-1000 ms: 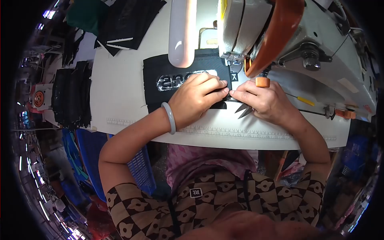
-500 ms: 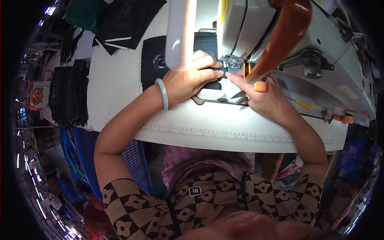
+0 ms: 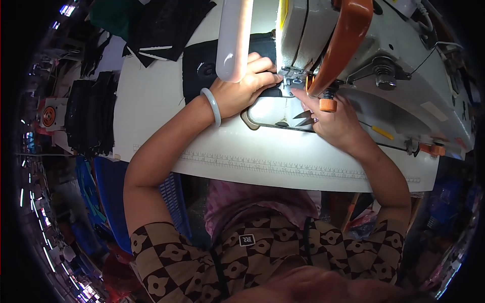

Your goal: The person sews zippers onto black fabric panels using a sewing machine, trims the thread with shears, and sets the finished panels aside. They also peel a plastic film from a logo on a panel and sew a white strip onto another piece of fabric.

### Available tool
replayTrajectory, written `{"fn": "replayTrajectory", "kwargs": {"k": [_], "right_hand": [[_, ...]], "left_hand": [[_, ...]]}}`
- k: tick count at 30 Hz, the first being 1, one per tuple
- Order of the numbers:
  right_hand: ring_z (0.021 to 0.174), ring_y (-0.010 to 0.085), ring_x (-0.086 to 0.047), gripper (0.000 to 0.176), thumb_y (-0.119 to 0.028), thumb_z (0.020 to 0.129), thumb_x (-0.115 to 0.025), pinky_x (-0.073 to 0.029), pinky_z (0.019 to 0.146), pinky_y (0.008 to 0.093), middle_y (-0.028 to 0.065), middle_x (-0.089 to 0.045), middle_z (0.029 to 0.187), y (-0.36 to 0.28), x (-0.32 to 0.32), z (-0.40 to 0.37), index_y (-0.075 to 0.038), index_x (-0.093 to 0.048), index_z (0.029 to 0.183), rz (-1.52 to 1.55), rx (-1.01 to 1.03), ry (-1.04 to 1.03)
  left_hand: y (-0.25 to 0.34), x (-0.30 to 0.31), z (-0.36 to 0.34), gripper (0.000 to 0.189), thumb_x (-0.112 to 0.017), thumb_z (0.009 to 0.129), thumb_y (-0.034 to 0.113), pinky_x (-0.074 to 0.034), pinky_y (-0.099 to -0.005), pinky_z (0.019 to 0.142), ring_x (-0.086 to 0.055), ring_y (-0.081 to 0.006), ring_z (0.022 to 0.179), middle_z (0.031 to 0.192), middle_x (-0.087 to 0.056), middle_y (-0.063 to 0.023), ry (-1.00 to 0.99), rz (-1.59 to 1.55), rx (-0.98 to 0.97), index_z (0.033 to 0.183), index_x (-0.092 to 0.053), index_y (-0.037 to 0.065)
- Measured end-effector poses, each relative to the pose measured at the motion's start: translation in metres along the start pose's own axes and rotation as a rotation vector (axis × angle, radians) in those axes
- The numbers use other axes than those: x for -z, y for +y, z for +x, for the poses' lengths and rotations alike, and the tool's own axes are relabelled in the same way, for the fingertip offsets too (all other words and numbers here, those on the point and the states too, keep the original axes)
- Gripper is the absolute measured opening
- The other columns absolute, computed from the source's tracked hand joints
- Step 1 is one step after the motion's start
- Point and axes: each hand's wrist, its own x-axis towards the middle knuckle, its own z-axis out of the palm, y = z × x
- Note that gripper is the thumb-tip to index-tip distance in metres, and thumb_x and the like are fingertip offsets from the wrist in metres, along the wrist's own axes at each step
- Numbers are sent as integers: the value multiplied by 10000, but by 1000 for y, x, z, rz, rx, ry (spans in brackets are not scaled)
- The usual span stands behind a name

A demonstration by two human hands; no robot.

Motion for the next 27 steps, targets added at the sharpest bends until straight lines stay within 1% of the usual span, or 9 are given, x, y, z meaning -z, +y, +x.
{"fn": "replayTrajectory", "kwargs": {"k": [5, 9, 13, 17, 20, 21, 24, 25, 27], "right_hand": [[871, 340, -707, 667, 79, 789, -620, -564, 787, 451, 144, -716, 940, -1, -1, 1, -158, -576, 1411, -49, 30, 63], [874, 351, -701, 659, 82, 802, -614, -564, 795, 454, 171, -707, 975, -3, 5, 2, -168, -587, 1411, 29, -1, 13], [896, 354, -694, 696, 107, 784, -606, -566, 814, 451, 199, -689, 1057, -5, 9, 0, -190, -597, 1413, 88, -106, 3], [928, 344, -682, 750, 118, 761, -615, -560, 858, 444, 216, -666, 1116, 1, 9, 0, -227, -589, 1427, 125, -45, -10], [960, 332, -680, 760, 131, 741, -621, -556, 884, 438, 197, -670, 1135, 7, 7, -1, -236, -611, 1406, 94, 26, 44], [960, 332, -680, 760, 131, 741, -621, -556, 884, 438, 197, -670, 1135, 6, 8, -2, -236, -611, 1406, 95, 22, 43], [987, 323, -685, 730, 121, 740, -632, -561, 889, 432, 170, -678, 1145, 1, 16, 1, -253, -651, 1366, -44, 151, 66], [987, 323, -685, 730, 121, 740, -632, -561, 889, 432, 170, -678, 1145, 0, 17, 1, -253, -651, 1366, -41, 150, 67], [1007, 322, -689, 693, 123, 742, -633, -566, 893, 425, 155, -687, 1153, -3, 19, 1, -254, -682, 1322, -63, 129, 44]], "left_hand": [[4, 5, 1, 151, -710, 883, 149, -509, -362, 809, -600, -231, 897, 932, -654, -37, -20, 17, 22, 998, -767, 70], [8, 9, 0, 149, -710, 887, 151, -507, -370, 803, -597, -235, 898, 921, -653, -34, -19, 28, 28, 990, -762, 57], [2, 10, -9, 167, -718, 883, 148, -505, -366, 810, -591, -248, 906, 952, -650, -58, -40, -68, -26, 1007, -753, 41], [18, -3, -21, 243, -730, 876, 146, -499, -362, 832, -592, -273, 933, 1007, -637, -110, 36, -135, -10, 1090, -732, 32], [41, -14, -24, 346, -741, 870, 152, -490, -416, 897, -590, -308, 980, 1098, -618, -155, 55, -210, 61, 1187, -692, 22], [42, -13, -25, 346, -741, 870, 152, -490, -416, 897, -590, -308, 980, 1098, -618, -155, 52, -213, 60, 1187, -692, 22], [41, -7, -25, 399, -748, 863, 163, -460, -484, 992, -584, -336, 1115, 1208, -607, -173, 74, -57, 43, 1216, -662, -3], [40, -6, -26, 399, -748, 863, 163, -460, -484, 992, -584, -336, 1115, 1208, -607, -173, 71, -57, 43, 1216, -662, -3], [36, -7, -27, 410, -746, 865, 168, -430, -513, 1047, -559, -343, 1201, 1273, -592, -176, 37, -93, 28, 1221, -648, -11]]}}
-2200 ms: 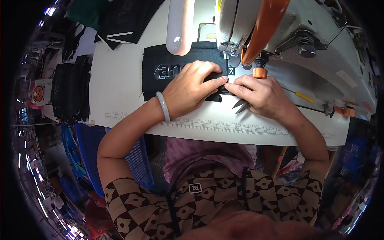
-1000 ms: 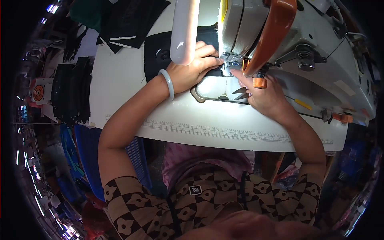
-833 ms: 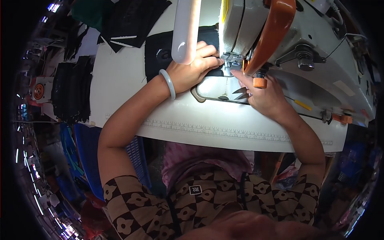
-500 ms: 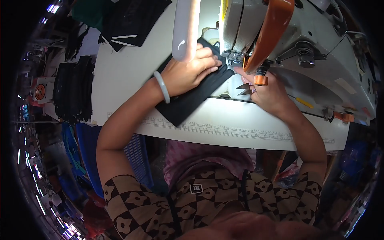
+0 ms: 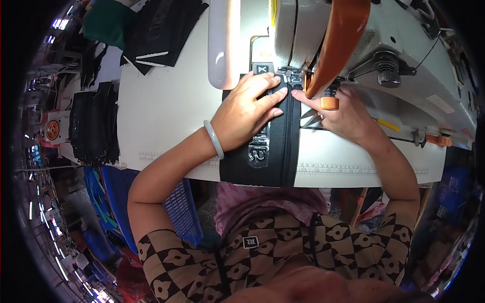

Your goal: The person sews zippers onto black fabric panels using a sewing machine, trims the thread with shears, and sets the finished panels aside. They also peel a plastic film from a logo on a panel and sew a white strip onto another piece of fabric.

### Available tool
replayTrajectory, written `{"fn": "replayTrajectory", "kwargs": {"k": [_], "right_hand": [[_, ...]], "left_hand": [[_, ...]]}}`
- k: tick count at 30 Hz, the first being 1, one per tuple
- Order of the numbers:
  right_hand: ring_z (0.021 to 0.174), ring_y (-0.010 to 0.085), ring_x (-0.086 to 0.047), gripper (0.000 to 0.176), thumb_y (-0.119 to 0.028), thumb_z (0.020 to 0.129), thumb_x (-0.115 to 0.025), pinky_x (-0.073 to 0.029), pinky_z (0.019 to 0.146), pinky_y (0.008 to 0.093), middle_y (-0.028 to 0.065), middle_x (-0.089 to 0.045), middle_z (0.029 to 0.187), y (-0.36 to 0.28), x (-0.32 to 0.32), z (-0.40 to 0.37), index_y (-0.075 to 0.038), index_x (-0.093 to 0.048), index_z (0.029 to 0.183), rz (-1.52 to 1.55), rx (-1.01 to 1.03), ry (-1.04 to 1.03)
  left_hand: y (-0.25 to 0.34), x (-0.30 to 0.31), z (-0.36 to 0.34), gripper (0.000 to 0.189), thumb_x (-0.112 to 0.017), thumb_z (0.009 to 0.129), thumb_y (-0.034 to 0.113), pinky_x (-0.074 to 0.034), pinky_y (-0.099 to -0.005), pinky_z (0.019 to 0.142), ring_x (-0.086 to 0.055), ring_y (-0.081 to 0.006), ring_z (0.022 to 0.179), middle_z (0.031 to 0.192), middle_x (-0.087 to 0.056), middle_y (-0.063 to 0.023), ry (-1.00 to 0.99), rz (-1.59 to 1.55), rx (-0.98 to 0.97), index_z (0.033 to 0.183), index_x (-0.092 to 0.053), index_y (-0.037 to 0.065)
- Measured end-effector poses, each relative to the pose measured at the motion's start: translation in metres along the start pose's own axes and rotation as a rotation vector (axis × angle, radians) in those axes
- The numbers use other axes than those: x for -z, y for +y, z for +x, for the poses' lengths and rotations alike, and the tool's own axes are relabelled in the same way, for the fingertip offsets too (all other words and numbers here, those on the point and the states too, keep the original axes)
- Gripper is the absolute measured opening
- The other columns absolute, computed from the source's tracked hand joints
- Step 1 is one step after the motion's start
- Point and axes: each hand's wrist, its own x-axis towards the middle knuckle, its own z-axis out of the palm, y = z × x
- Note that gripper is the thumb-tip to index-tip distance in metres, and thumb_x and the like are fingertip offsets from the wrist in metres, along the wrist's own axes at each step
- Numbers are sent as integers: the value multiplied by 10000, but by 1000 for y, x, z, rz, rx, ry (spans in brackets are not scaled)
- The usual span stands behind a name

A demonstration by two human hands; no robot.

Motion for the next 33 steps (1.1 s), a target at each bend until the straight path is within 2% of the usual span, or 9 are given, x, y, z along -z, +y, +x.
{"fn": "replayTrajectory", "kwargs": {"k": [2, 5, 10, 14, 17, 22, 25, 30, 33], "right_hand": [[1018, 321, -691, 676, 123, 743, -633, -569, 895, 422, 148, -691, 1157, -1, 1, 1, -254, -698, 1300, -12, -11, -12], [1040, 316, -688, 629, 120, 750, -633, -572, 908, 416, 140, -700, 1149, 1, 2, 2, -239, -717, 1259, 116, 50, -20], [1032, 315, -692, 607, 133, 752, -624, -578, 900, 415, 135, -714, 1123, -2, 7, 4, -218, -725, 1237, 124, 50, -16], [980, 306, -707, 524, 106, 758, -644, -590, 850, 410, 121, -721, 1087, 1, 6, 3, -168, -737, 1195, 75, 74, -7], [902, 291, -717, 408, 64, 775, -662, -594, 778, 396, 103, -724, 1045, -6, 8, 2, -112, -742, 1135, 157, 133, 19], [847, 274, -714, 308, 7, 799, -677, -586, 708, 381, 87, -717, 1012, -10, 11, 3, -75, -737, 1090, 132, 133, 22], [816, 266, -704, 295, -24, 814, -677, -578, 684, 372, 79, -707, 976, -11, 11, 3, -81, -738, 1097, 128, 118, 49], [796, 254, -699, 265, -46, 820, -680, -574, 668, 362, 63, -701, 954, -7, 7, 4, -83, -742, 1075, 33, 128, 37], [781, 244, -696, 239, -55, 810, -694, -573, 660, 357, 53, -699, 962, -11, 7, 1, -80, -740, 1043, 99, 219, 100]], "left_hand": [[1, -2, -1, 416, -745, 866, 171, -415, -528, 1074, -547, -346, 1244, 1305, -584, -177, -17, -18, -9, 1223, -641, -15], [16, -11, -4, 418, -729, 881, 174, -392, -523, 1116, -515, -347, 1315, 1333, -578, -175, 14, 4, 122, 1241, -621, -10], [14, -7, 1, 410, -710, 897, 168, -382, -530, 1130, -520, -349, 1305, 1327, -582, -168, -23, 82, 97, 1257, -604, 1], [5, -8, 6, 394, -709, 894, 161, -395, -528, 1114, -519, -349, 1304, 1314, -586, -171, -36, 62, 124, 1240, -611, 0], [-1, -8, 7, 424, -728, 876, 180, -401, -520, 1105, -517, -352, 1299, 1303, -585, -172, -33, 51, 93, 1243, -613, 2], [20, 1, -8, 495, -758, 849, 235, -403, -515, 1104, -510, -355, 1303, 1331, -569, -169, 30, 151, 96, 1265, -610, 13], [56, 18, -34, 550, -773, 827, 293, -390, -508, 1120, -498, -358, 1314, 1390, -538, -167, -206, -62, 125, 1280, -614, 23], [45, 11, -35, 569, -767, 833, 357, -385, -503, 1117, -489, -354, 1326, 1428, -516, -170, -203, 54, 79, 1275, -625, 28], [32, 10, -27, 609, -771, 824, 386, -366, -502, 1136, -453, -379, 1355, 1389, -532, -180, -185, 40, 79, 1294, -619, 28]]}}
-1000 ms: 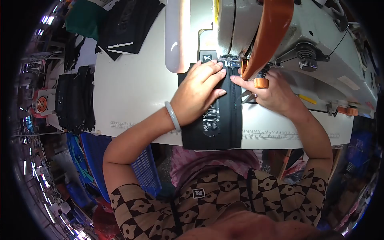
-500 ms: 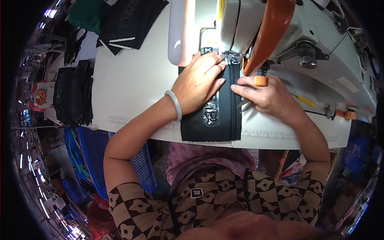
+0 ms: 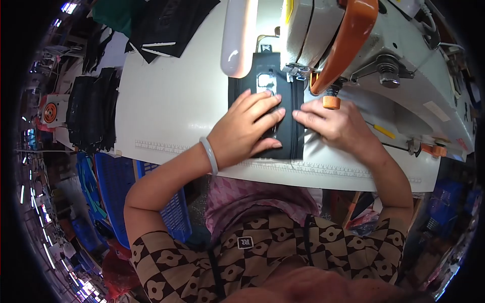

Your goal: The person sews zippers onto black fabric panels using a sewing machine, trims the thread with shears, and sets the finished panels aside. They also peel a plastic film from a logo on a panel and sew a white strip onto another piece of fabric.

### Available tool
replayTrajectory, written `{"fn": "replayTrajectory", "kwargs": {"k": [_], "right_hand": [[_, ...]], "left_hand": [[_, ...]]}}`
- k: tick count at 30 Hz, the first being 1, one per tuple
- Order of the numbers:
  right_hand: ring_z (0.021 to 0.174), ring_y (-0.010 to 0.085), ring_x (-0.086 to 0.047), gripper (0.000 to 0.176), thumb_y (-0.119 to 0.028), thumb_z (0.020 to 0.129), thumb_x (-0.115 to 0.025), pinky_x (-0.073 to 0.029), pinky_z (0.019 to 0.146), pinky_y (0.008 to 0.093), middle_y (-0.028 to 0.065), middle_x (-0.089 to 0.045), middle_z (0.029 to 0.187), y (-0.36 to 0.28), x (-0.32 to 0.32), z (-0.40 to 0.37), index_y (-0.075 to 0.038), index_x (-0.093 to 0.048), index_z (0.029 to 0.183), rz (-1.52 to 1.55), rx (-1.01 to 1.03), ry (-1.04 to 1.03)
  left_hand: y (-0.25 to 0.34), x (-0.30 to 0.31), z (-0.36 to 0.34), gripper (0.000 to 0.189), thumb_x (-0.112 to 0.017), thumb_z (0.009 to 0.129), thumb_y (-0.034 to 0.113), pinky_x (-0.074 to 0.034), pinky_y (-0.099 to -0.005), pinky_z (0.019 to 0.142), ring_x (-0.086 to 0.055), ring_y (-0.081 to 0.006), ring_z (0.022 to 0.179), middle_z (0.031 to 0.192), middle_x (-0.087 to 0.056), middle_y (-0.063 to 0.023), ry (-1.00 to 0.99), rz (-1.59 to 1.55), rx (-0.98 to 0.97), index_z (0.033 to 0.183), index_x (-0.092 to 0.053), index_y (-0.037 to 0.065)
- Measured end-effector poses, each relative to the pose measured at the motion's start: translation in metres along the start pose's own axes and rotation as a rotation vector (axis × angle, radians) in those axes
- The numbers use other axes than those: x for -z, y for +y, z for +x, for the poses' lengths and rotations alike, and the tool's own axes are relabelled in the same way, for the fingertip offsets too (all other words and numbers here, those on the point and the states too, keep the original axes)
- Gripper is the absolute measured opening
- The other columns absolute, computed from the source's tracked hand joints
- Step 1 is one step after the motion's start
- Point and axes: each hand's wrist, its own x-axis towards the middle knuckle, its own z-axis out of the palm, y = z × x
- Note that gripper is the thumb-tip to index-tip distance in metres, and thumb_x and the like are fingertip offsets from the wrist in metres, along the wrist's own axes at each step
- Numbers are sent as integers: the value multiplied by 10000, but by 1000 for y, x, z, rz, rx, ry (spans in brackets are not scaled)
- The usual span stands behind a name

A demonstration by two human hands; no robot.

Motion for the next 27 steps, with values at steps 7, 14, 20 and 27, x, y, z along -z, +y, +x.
{"fn": "replayTrajectory", "kwargs": {"k": [7, 14, 20, 27], "right_hand": [[802, 238, -698, 235, -62, 776, -726, -577, 671, 357, 57, -698, 954, -8, 7, -1, -74, -731, 1011, 64, 83, -110], [860, 278, -708, 350, -8, 779, -682, -582, 737, 387, 83, -717, 1067, 2, -2, 3, -109, -726, 1111, -36, -70, -71], [999, 361, -688, 726, 81, 766, -540, -543, 927, 450, 139, -662, 1305, 5, -7, 2, -244, -589, 1413, -170, -350, -226], [1056, 388, -661, 886, 101, 713, -507, -518, 970, 479, 126, -637, 1347, 4, -10, 8, -306, -477, 1498, -187, -624, -445]], "left_hand": [[-32, 5, 26, 593, -774, 828, 426, -386, -481, 1131, -469, -377, 1349, 1411, -534, -178, 44, -56, -17, 1244, -651, 24], [-65, 10, 51, 550, -750, 859, 440, -383, -476, 1143, -441, -387, 1378, 1435, -521, -174, -40, -56, 57, 1247, -663, 61], [-95, 15, 74, 555, -694, 904, 483, -358, -475, 1171, -397, -372, 1421, 1483, -487, -161, -87, -50, 61, 1308, -645, 105], [-117, 9, 84, 567, -647, 938, 497, -336, -474, 1187, -380, -354, 1440, 1536, -448, -148, -74, -8, 14, 1373, -604, 136]]}}
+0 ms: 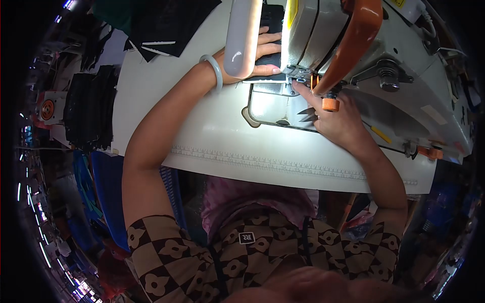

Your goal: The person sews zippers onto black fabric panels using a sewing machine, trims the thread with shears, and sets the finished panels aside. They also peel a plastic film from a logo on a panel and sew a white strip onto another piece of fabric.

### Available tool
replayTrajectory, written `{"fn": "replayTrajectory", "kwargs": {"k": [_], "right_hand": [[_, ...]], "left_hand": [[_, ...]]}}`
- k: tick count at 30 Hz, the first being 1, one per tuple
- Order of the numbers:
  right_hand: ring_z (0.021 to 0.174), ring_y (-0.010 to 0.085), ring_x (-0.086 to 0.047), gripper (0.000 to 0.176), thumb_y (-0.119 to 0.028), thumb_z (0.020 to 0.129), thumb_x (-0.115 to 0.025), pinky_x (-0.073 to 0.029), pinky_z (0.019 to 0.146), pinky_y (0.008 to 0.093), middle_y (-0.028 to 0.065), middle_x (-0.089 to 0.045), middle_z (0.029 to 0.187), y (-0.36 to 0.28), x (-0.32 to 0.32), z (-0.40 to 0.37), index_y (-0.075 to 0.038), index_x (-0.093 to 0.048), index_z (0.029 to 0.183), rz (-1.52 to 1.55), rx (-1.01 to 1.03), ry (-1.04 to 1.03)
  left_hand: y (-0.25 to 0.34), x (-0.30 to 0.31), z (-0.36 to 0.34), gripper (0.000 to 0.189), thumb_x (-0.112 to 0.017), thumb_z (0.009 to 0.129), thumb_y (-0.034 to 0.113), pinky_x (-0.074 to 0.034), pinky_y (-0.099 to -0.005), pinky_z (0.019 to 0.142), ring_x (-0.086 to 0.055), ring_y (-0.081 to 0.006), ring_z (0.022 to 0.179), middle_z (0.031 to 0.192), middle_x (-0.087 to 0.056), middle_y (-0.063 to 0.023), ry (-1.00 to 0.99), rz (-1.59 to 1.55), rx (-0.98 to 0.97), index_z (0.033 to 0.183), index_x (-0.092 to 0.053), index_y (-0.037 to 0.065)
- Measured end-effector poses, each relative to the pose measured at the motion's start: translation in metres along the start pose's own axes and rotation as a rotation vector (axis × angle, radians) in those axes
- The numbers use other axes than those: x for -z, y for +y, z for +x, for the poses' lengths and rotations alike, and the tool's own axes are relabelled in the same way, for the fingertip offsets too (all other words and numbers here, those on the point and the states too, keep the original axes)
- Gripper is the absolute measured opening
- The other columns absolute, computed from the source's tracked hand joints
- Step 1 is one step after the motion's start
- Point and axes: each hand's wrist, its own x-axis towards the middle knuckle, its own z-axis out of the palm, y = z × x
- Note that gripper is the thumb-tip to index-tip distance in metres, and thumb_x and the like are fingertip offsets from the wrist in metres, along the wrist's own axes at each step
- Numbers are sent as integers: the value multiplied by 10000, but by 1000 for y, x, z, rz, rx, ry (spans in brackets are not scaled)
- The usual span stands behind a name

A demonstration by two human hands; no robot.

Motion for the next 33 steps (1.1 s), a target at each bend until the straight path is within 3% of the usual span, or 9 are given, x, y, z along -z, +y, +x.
{"fn": "replayTrajectory", "kwargs": {"k": [6, 9, 10, 13, 18, 21, 25, 29, 33], "right_hand": [[1062, 398, -656, 869, 113, 710, -518, -526, 948, 486, 136, -630, 1355, 9, -8, -2, -301, -512, 1474, 47, 181, 156], [1056, 394, -660, 820, 134, 709, -518, -533, 930, 481, 140, -659, 1292, 0, 6, -5, -273, -580, 1418, 147, 236, 213], [1056, 394, -660, 820, 134, 709, -518, -533, 930, 481, 140, -659, 1292, -1, 6, -6, -273, -580, 1418, 153, 226, 219], [963, 349, -689, 651, 99, 734, -592, -562, 838, 449, 116, -702, 1143, -2, 3, -5, -198, -669, 1309, 184, 319, 310], [824, 282, -694, 407, 13, 743, -681, -569, 704, 396, 61, -690, 951, -7, -8, 6, -130, -722, 1122, 395, 495, 513], [721, 225, -673, 207, -71, 743, -735, -545, 604, 350, 30, -648, 836, -10, -8, 17, -97, -701, 945, 176, 631, 619], [707, 208, -667, 135, -74, 756, -728, -531, 585, 337, 35, -613, 784, -10, -4, 20, -99, -664, 872, -8, 756, 684], [711, 217, -672, 177, -42, 747, -731, -531, 592, 340, 46, -628, 798, -2, 0, 5, -72, -689, 916, 108, 600, 472], [725, 240, -677, 253, 6, 748, -729, -536, 610, 350, 58, -649, 823, -4, -6, -11, -68, -707, 988, 287, 497, 511]], "left_hand": [[22, 10, -10, 565, -623, 950, 507, -357, -480, 1166, -444, -353, 1393, 1506, -490, -150, 11, 111, 63, 1363, -611, 122], [53, 18, -31, 463, -665, 941, 400, -435, -466, 1068, -564, -350, 1242, 1368, -591, -145, -41, 259, 294, 1256, -658, 61], [61, 16, -37, 463, -665, 941, 400, -435, -466, 1068, -564, -350, 1242, 1368, -591, -145, -47, 264, 283, 1256, -658, 61], [73, -3, -56, 339, -703, 918, 262, -476, -427, 981, -617, -333, 1114, 1255, -633, -138, 187, 14, 96, 1160, -684, 25], [65, -13, -57, 299, -712, 903, 165, -484, -384, 976, -616, -317, 1122, 1256, -633, -143, 204, -99, -106, 1164, -686, 21], [63, -10, -54, 341, -720, 894, 201, -468, -402, 998, -596, -316, 1155, 1281, -627, -139, 153, -191, -71, 1183, -681, 25], [73, -8, -58, 366, -724, 886, 219, -455, -425, 1015, -578, -320, 1180, 1296, -626, -121, 167, -131, -90, 1193, -679, 26], [82, -14, -59, 387, -734, 875, 246, -440, -435, 1031, -575, -326, 1176, 1300, -627, -113, 193, -21, -110, 1199, -683, 40], [82, -8, -53, 383, -744, 865, 262, -461, -428, 1015, -580, -322, 1160, 1281, -636, -112, 161, 4, -80, 1177, -694, 45]]}}
